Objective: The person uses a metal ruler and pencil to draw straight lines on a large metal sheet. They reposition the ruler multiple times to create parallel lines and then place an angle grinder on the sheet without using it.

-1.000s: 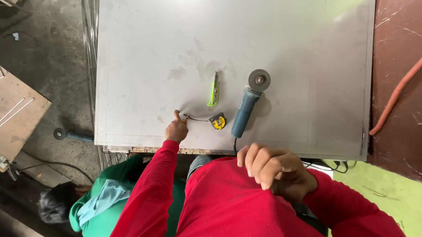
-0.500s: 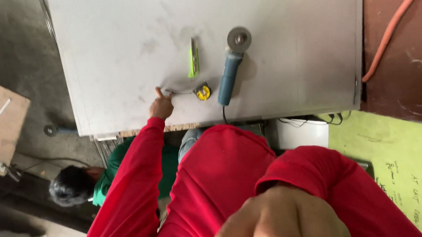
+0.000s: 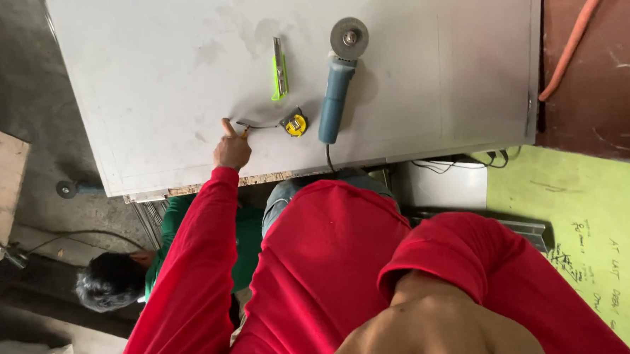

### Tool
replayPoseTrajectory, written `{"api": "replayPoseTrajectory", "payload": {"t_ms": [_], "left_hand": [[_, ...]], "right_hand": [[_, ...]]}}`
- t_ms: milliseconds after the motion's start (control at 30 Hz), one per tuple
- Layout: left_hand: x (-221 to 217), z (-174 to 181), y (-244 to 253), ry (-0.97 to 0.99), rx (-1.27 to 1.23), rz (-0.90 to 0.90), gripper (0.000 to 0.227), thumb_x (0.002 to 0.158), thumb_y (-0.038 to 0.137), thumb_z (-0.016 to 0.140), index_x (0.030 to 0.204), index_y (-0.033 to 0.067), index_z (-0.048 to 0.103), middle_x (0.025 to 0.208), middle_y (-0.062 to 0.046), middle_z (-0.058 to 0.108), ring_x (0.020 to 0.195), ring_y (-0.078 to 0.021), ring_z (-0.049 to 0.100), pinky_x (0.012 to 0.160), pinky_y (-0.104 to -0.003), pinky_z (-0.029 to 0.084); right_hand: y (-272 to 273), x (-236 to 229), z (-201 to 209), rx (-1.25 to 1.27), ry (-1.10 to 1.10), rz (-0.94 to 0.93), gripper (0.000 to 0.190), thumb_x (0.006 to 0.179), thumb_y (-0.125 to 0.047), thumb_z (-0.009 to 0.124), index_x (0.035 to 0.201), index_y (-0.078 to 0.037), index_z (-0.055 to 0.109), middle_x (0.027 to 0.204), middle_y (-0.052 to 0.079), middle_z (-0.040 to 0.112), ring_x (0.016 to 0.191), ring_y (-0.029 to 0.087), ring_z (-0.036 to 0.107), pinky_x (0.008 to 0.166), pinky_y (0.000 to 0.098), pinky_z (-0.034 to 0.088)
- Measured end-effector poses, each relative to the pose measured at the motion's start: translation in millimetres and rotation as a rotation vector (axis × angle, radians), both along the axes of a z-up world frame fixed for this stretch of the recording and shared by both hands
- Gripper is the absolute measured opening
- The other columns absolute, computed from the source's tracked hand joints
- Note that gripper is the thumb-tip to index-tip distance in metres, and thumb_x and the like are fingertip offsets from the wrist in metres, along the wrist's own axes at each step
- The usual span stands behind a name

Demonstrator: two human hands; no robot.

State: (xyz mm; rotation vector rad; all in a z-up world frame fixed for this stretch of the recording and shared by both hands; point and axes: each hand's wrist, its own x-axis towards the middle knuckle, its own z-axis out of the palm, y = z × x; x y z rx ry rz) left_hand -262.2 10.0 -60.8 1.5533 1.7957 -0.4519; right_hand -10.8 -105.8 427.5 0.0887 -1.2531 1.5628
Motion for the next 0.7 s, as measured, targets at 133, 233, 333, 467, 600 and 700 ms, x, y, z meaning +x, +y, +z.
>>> {"api": "replayPoseTrajectory", "payload": {"t_ms": [133, 233, 333, 467, 600, 700], "left_hand": [[-1, 2, -7, 0.016, 0.013, -0.003, 0.072, 0.108, 0.033, 0.031, 0.162, 0.0010, -0.004, 0.122, -0.029, 0.064, 0.118, -0.0457, 0.066, 0.100, -0.059, 0.052], [5, 7, 5, 0.007, 0.026, -0.003, 0.073, 0.107, 0.035, 0.030, 0.163, 0.0021, -0.004, 0.120, -0.029, 0.065, 0.117, -0.0465, 0.066, 0.099, -0.059, 0.052], [-1, -4, 8, 0.021, 0.036, -0.012, 0.073, 0.107, 0.035, 0.028, 0.163, 0.0010, -0.004, 0.118, -0.028, 0.065, 0.114, -0.0476, 0.067, 0.097, -0.059, 0.054], [-6, -24, -1, 0.066, 0.076, -0.057, 0.072, 0.110, 0.033, 0.032, 0.162, -0.0020, -0.004, 0.116, -0.028, 0.065, 0.111, -0.0481, 0.068, 0.093, -0.060, 0.055], [3, -18, 0, 0.053, 0.133, -0.035, 0.069, 0.111, 0.033, 0.033, 0.160, -0.0003, -0.003, 0.108, -0.027, 0.066, 0.104, -0.0476, 0.071, 0.089, -0.060, 0.057], [1, -3, -2, 0.093, 0.108, -0.004, 0.074, 0.110, 0.039, 0.034, 0.161, 0.0013, -0.004, 0.114, -0.027, 0.065, 0.110, -0.0491, 0.068, 0.092, -0.061, 0.055]], "right_hand": [[6, 15, -3, 0.061, -0.023, 0.048, 0.032, 0.115, -0.020, 0.032, 0.103, -0.003, 0.056, 0.100, 0.012, 0.052, 0.092, 0.031, 0.054, 0.082, 0.0552, 0.054], [23, 35, 1, 0.175, -0.056, 0.090, 0.035, 0.115, -0.021, 0.030, 0.102, -0.004, 0.057, 0.100, 0.012, 0.053, 0.091, 0.031, 0.055, 0.082, 0.0544, 0.054], [34, 28, -5, 0.217, -0.066, 0.122, 0.037, 0.115, -0.022, 0.029, 0.102, -0.004, 0.058, 0.099, 0.012, 0.055, 0.091, 0.031, 0.055, 0.083, 0.0535, 0.054], [19, 19, -23, 0.134, -0.111, 0.107, 0.042, 0.116, -0.023, 0.026, 0.100, -0.004, 0.060, 0.099, 0.012, 0.056, 0.091, 0.031, 0.056, 0.084, 0.0522, 0.054], [29, 35, -31, 0.173, -0.141, 0.122, 0.045, 0.116, -0.024, 0.024, 0.100, -0.005, 0.060, 0.099, 0.011, 0.058, 0.091, 0.031, 0.057, 0.085, 0.0514, 0.053], [64, 61, -32, 0.269, -0.135, 0.181, 0.047, 0.117, -0.025, 0.022, 0.099, -0.005, 0.061, 0.099, 0.011, 0.059, 0.091, 0.031, 0.058, 0.086, 0.0505, 0.053]]}}
